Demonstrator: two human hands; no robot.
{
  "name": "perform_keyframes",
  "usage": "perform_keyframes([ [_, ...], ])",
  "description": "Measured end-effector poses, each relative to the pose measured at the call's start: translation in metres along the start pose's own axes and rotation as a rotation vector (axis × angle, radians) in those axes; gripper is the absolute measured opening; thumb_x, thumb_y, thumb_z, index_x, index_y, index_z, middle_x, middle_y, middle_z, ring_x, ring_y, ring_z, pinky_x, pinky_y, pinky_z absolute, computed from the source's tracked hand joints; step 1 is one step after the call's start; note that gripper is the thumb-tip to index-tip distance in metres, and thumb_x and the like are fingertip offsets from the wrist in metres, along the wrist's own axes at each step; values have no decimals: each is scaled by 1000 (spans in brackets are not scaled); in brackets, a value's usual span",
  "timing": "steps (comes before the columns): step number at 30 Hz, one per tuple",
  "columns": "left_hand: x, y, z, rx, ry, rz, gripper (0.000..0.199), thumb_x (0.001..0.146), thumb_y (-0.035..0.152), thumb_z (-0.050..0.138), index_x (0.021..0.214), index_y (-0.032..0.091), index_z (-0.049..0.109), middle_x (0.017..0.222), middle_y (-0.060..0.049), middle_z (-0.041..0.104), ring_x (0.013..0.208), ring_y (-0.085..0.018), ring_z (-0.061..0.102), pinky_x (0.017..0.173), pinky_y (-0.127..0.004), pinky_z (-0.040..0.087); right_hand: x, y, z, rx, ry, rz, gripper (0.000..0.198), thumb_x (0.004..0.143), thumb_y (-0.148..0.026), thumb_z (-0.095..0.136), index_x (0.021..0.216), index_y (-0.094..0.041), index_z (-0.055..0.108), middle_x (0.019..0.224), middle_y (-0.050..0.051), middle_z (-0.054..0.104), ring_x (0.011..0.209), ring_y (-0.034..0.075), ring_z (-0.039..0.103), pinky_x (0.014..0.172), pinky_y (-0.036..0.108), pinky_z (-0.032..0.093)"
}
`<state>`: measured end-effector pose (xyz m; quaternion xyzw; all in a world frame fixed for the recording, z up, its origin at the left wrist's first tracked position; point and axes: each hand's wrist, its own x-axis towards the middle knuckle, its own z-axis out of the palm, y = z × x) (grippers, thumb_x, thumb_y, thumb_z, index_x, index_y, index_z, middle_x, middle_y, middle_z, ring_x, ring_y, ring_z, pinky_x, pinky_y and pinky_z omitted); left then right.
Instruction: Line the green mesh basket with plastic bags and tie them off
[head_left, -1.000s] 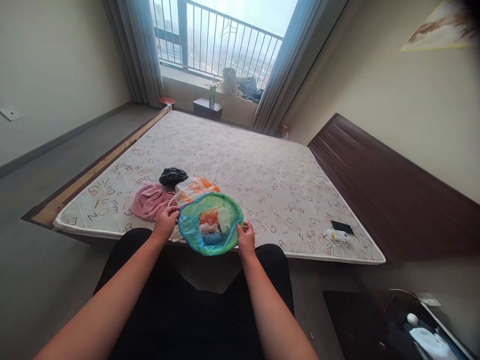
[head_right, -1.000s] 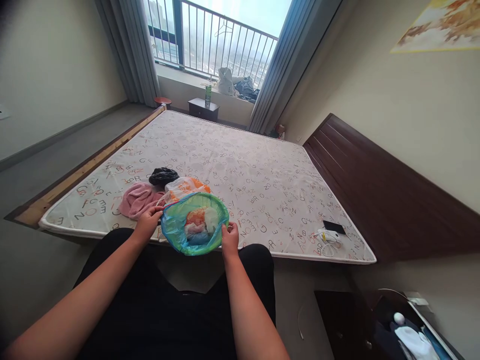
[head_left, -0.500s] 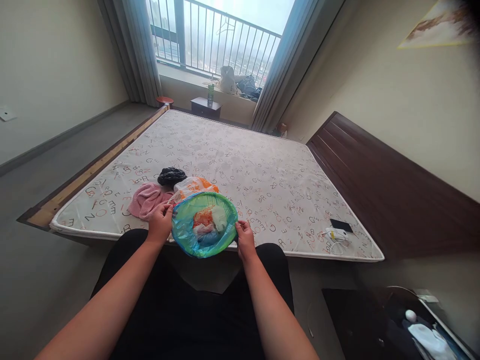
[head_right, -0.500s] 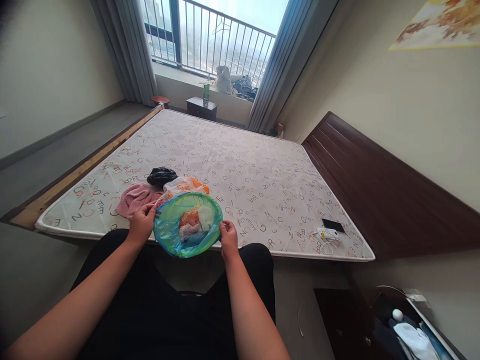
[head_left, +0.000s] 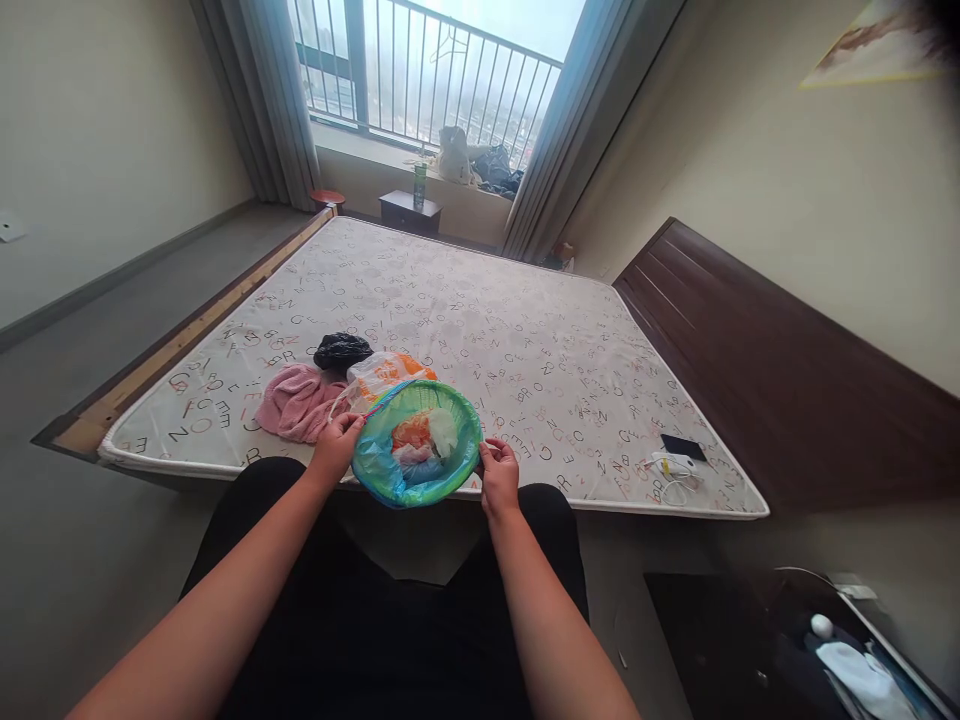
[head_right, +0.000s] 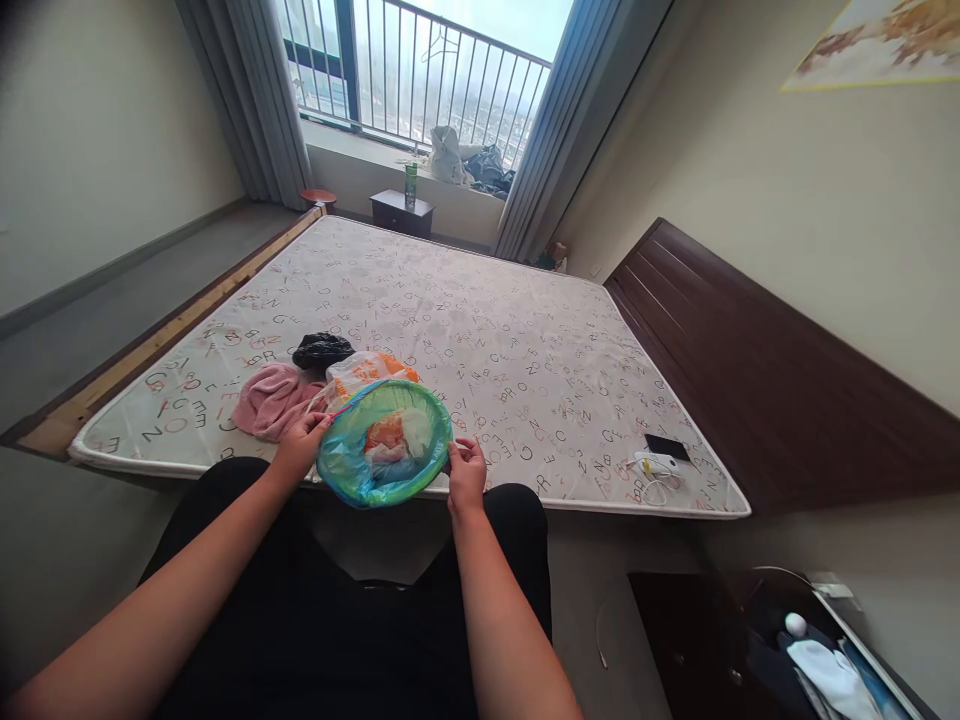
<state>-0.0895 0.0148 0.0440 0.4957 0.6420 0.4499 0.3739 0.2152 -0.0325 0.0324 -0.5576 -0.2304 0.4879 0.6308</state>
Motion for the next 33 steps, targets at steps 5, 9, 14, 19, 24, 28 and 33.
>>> perform_keyframes([
  [5, -1, -1, 4, 25, -12, 25, 46, 74, 62, 61, 87, 19, 69, 93, -6, 73, 82, -23, 62, 74, -31, 47, 6, 6, -2, 232, -156, 237, 39, 65, -36, 84, 95, -22, 64, 85, 2, 73, 74, 18, 68, 66, 32, 56],
  [9, -1, 2, 3, -50, -20, -6, 56, 72, 70, 62, 88, 17, 69, 80, -4, 68, 74, -21, 59, 67, -30, 45, 8, 12, -6, 2, -39, 141, 35, 68, -43, 79, 89, -20, 64, 78, 2, 70, 72, 19, 64, 65, 31, 52],
  [14, -5, 7, 4, -69, -42, 53, 54, 75, 70, 63, 86, 17, 67, 76, -3, 66, 73, -19, 59, 68, -30, 46, 7, 4, -10, -298, 247, -173, 28, 85, -48, 59, 94, -22, 59, 84, 3, 66, 79, 19, 60, 72, 30, 47],
  [19, -10, 5, 10, -17, -150, 113, 48, 81, 65, 61, 90, 18, 69, 85, -5, 72, 82, -23, 65, 78, -33, 50, -10, -16, -7, -570, 265, -459, 26, 95, -46, 47, 101, -23, 59, 102, 9, 64, 97, 24, 57, 91, 38, 44],
  [24, -16, 6, 20, 32, -310, 192, 42, 82, 62, 62, 91, 22, 72, 114, -9, 73, 110, -27, 65, 98, -38, 50, -30, -21, 6, -789, -133, -687, 20, 95, -38, 54, 95, -26, 70, 93, 8, 68, 97, 26, 57, 98, 44, 37],
  [28, -19, 11, 23, 129, -362, 272, 37, 81, 59, 63, 84, 24, 73, 121, -11, 70, 121, -30, 60, 112, -45, 40, -43, -21, 18, -897, -378, -768, 19, 97, -29, 54, 101, -29, 73, 94, 7, 72, 95, 25, 60, 97, 45, 37],
  [33, -17, 9, 21, 137, -358, 243, 36, 81, 58, 61, 84, 24, 73, 122, -11, 70, 121, -30, 60, 113, -46, 39, -49, -25, 19, -805, -503, -770, 22, 96, -28, 54, 108, -32, 72, 104, 6, 73, 107, 27, 61, 106, 49, 35],
])
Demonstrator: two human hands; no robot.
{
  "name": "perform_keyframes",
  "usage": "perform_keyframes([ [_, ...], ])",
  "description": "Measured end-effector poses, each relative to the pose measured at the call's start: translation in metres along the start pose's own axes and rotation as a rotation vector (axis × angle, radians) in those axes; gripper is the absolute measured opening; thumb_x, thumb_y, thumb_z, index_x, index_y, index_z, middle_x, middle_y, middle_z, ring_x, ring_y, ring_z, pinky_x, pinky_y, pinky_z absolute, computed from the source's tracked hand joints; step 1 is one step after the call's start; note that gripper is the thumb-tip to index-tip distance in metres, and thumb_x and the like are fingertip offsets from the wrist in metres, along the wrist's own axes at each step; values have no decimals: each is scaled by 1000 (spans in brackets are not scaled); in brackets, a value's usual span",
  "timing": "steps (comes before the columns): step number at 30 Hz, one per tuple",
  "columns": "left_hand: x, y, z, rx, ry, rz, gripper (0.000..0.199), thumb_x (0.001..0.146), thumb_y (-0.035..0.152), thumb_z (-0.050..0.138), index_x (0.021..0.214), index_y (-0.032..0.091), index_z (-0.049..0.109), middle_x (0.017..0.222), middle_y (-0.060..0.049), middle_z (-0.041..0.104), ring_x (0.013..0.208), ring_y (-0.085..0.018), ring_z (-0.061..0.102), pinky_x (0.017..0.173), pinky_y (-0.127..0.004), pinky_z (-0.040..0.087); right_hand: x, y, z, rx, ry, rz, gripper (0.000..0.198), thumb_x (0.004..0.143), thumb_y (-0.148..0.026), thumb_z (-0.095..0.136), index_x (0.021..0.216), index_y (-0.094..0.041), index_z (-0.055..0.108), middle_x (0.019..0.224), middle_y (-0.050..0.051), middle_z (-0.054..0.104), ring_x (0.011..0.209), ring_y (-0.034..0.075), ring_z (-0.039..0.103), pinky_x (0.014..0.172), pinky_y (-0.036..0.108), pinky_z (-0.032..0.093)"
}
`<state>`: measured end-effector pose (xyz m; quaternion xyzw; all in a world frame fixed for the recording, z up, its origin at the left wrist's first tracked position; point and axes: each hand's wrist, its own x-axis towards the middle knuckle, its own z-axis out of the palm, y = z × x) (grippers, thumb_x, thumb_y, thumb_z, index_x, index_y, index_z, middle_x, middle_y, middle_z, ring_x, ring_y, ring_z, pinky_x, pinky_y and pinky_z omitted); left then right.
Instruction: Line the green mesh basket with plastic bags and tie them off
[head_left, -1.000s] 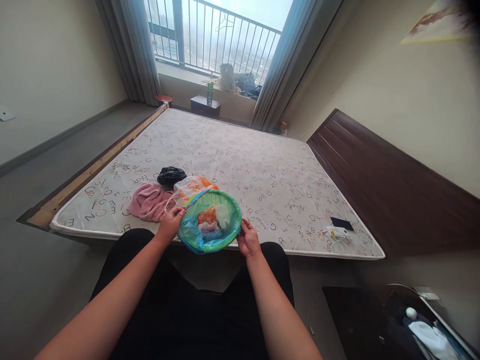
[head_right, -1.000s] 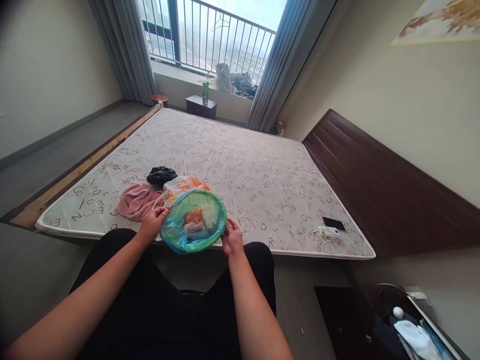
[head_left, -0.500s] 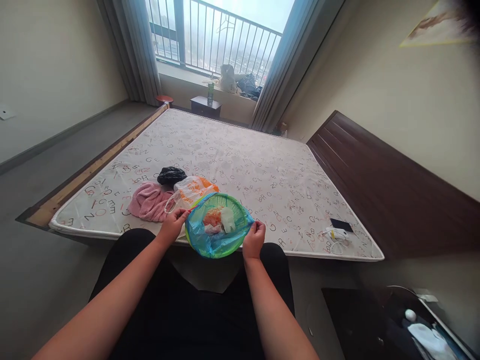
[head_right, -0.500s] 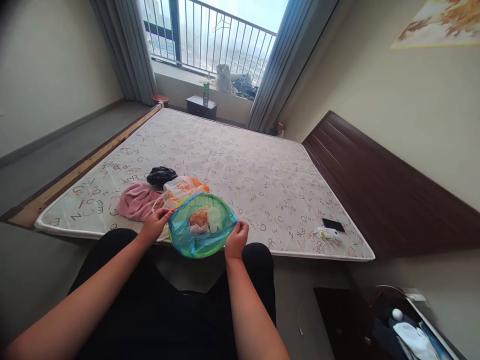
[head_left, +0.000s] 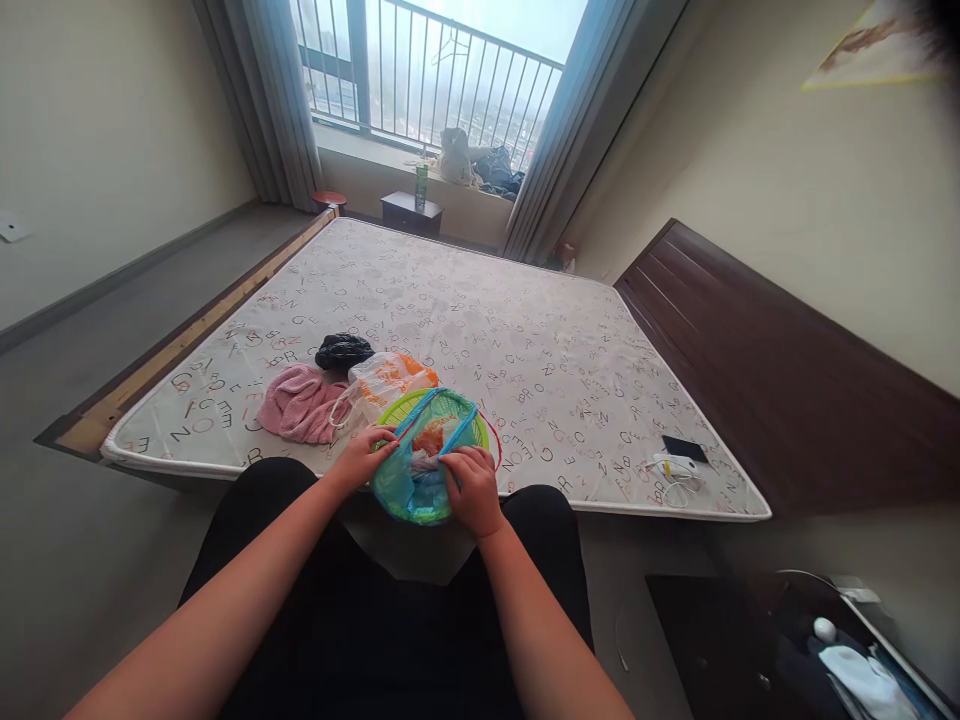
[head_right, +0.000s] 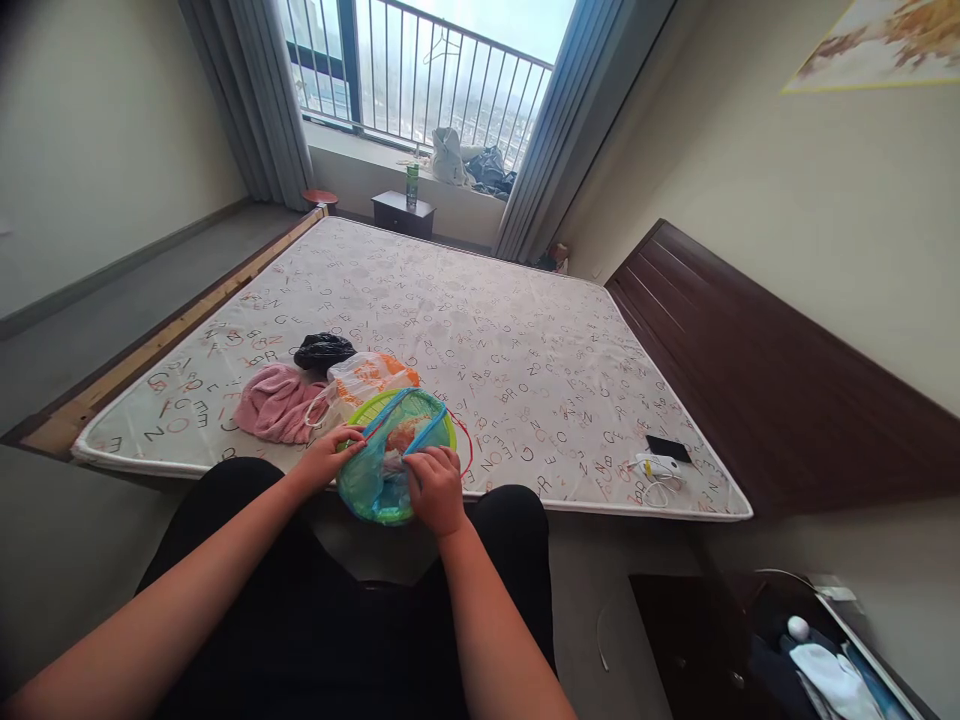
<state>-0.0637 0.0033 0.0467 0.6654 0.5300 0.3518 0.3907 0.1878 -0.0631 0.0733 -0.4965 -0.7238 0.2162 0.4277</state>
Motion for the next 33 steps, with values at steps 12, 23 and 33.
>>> perform_keyframes([
  [12, 2, -6, 6, -23, -21, -72, 39, 76, 62, 63, 78, 24, 70, 118, -13, 72, 116, -32, 63, 108, -46, 43, 4, 97, -16, 738, 258, 1133, 21, 83, -44, 57, 84, -24, 60, 76, 5, 66, 77, 24, 67, 65, 41, 55],
  [23, -2, -4, 6, -15, -64, -92, 34, 76, 58, 64, 80, 25, 72, 105, -8, 76, 101, -31, 66, 96, -41, 48, 7, 90, 1, 750, 341, 936, 25, 73, -43, 69, 85, -21, 65, 74, 2, 69, 66, 17, 61, 59, 28, 51],
  [33, 1, -5, 4, 57, -76, -81, 35, 80, 55, 57, 81, 23, 71, 93, -6, 75, 88, -27, 67, 81, -34, 50, 20, 82, 12, 822, 354, 681, 43, 84, -54, 56, 109, -21, 67, 112, 5, 73, 103, 19, 66, 89, 33, 54],
])
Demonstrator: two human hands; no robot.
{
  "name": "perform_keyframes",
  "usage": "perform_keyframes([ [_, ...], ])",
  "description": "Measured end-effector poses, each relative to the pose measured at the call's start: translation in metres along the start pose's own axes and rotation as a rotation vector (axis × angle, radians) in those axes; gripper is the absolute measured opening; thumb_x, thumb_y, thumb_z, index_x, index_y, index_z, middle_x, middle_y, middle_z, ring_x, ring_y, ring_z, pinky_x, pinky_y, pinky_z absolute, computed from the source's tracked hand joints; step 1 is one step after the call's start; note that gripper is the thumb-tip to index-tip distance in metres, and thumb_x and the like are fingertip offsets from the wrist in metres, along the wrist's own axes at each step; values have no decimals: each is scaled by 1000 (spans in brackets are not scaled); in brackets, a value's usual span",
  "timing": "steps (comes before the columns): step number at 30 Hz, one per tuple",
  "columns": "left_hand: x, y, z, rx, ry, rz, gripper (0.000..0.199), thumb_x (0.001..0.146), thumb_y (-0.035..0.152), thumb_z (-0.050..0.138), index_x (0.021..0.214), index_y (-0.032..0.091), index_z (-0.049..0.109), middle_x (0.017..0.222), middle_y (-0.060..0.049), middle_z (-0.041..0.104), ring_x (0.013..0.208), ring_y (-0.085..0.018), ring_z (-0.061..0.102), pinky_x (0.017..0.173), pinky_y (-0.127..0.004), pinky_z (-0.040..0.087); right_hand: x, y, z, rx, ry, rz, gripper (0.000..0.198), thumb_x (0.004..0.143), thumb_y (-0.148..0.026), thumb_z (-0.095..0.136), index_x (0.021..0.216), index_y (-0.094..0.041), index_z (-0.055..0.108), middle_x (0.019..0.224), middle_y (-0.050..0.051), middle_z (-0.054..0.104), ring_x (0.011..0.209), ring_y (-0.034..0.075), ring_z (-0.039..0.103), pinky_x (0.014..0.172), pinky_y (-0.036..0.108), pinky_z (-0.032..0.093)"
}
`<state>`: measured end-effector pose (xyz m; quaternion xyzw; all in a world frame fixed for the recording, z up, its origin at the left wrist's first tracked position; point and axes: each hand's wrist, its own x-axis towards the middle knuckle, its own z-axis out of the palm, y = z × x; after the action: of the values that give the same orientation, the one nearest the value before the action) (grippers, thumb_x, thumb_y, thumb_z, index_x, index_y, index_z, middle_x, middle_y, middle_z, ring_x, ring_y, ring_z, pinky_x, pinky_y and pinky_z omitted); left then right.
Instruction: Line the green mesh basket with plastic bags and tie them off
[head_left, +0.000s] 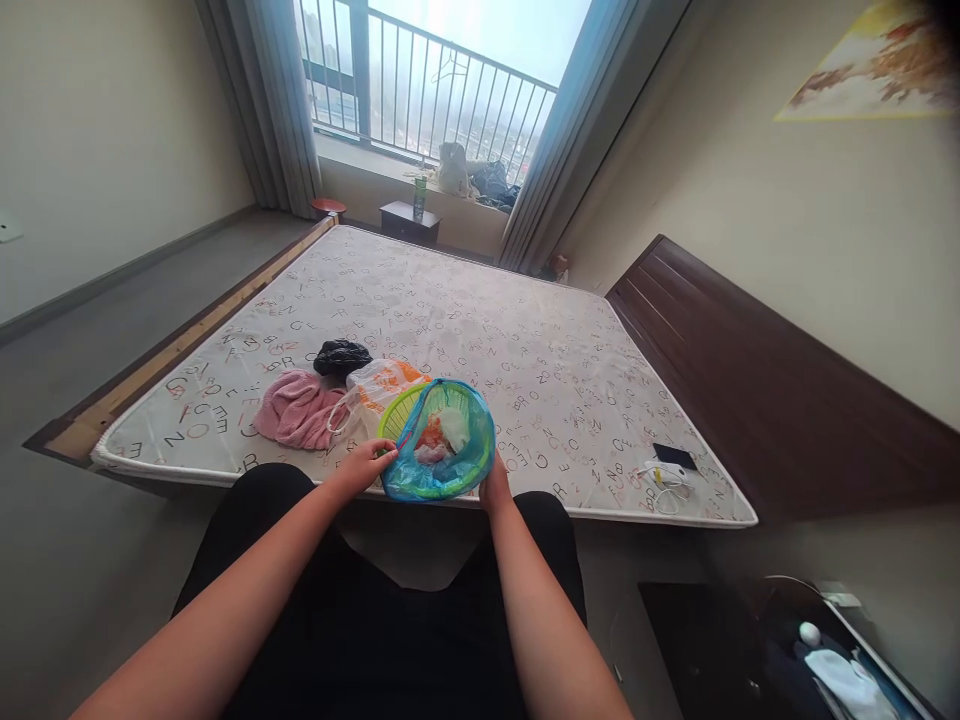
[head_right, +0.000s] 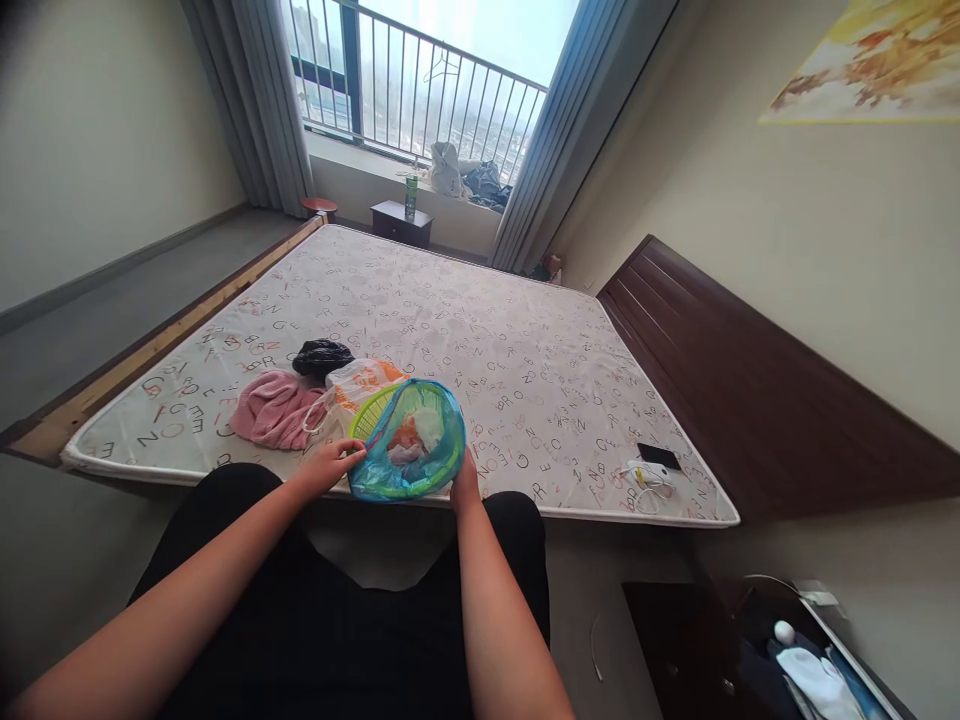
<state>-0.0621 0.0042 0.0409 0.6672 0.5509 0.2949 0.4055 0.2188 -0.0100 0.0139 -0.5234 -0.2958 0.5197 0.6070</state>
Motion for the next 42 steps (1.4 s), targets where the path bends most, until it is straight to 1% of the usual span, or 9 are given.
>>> perform_keyframes([
  [6, -1, 4, -4, 12, -18, -28, 36, 79, 55, 57, 81, 21, 72, 80, -4, 71, 77, -25, 64, 76, -33, 48, -6, -2, -4, -112, 24, 105, 40, 84, -51, 60, 107, -20, 71, 107, 5, 75, 100, 21, 66, 85, 33, 54],
  [12, -2, 4, -6, 31, -49, -45, 40, 82, 56, 54, 86, 20, 71, 86, -4, 73, 83, -25, 65, 76, -31, 47, -9, -4, -6, -250, 22, -57, 44, 88, -52, 56, 114, -20, 71, 116, 6, 73, 109, 22, 63, 91, 31, 50],
  [18, -1, 2, -4, 3, -36, -38, 39, 80, 56, 57, 83, 20, 72, 83, -4, 73, 81, -25, 65, 76, -32, 48, -4, 4, -13, -336, 83, -46, 33, 86, -46, 53, 88, -19, 72, 88, 4, 75, 88, 21, 64, 77, 30, 52],
  [21, -1, 1, -2, -23, -7, -46, 37, 79, 55, 59, 81, 21, 71, 86, -4, 75, 84, -26, 67, 80, -34, 49, -3, 1, -13, -218, 123, -43, 34, 86, -47, 52, 87, -19, 71, 85, 3, 75, 84, 20, 65, 75, 30, 53],
  [25, 0, 2, -6, -197, 122, -25, 36, 78, 57, 64, 83, 22, 71, 110, -7, 76, 105, -28, 67, 94, -36, 48, 0, -13, -12, 58, 176, -106, 41, 83, -45, 59, 110, -16, 71, 106, 7, 76, 100, 21, 69, 86, 33, 55],
  [28, 3, 5, -12, -385, 264, -36, 43, 75, 61, 69, 88, 20, 72, 109, -9, 76, 106, -28, 67, 97, -39, 48, 2, -27, -13, 156, 200, -110, 54, 74, -37, 71, 123, -16, 68, 120, 10, 73, 106, 21, 69, 88, 33, 55],
  [31, 7, 11, -18, -569, 345, -94, 50, 72, 63, 73, 93, 17, 71, 109, -12, 76, 107, -28, 67, 95, -39, 50, 4, -37, -12, 166, 237, -136, 55, 68, -35, 76, 119, -16, 70, 123, 11, 72, 105, 22, 70, 88, 32, 56],
  [37, 14, 28, -25, -690, 419, -168, 51, 67, 59, 80, 93, 16, 69, 106, -12, 75, 107, -26, 68, 90, -36, 52, 11, -47, -21, -302, 458, -189, 37, 74, -31, 59, 105, -15, 69, 101, 12, 78, 94, 24, 73, 82, 34, 56],
  [42, 20, 39, -31, -749, 507, -188, 47, 65, 55, 81, 89, 17, 68, 98, -9, 74, 95, -21, 69, 77, -29, 52, 17, -72, -26, -662, 472, -235, 41, 77, -24, 52, 116, -19, 62, 98, 8, 79, 93, 23, 72, 83, 35, 52],
])
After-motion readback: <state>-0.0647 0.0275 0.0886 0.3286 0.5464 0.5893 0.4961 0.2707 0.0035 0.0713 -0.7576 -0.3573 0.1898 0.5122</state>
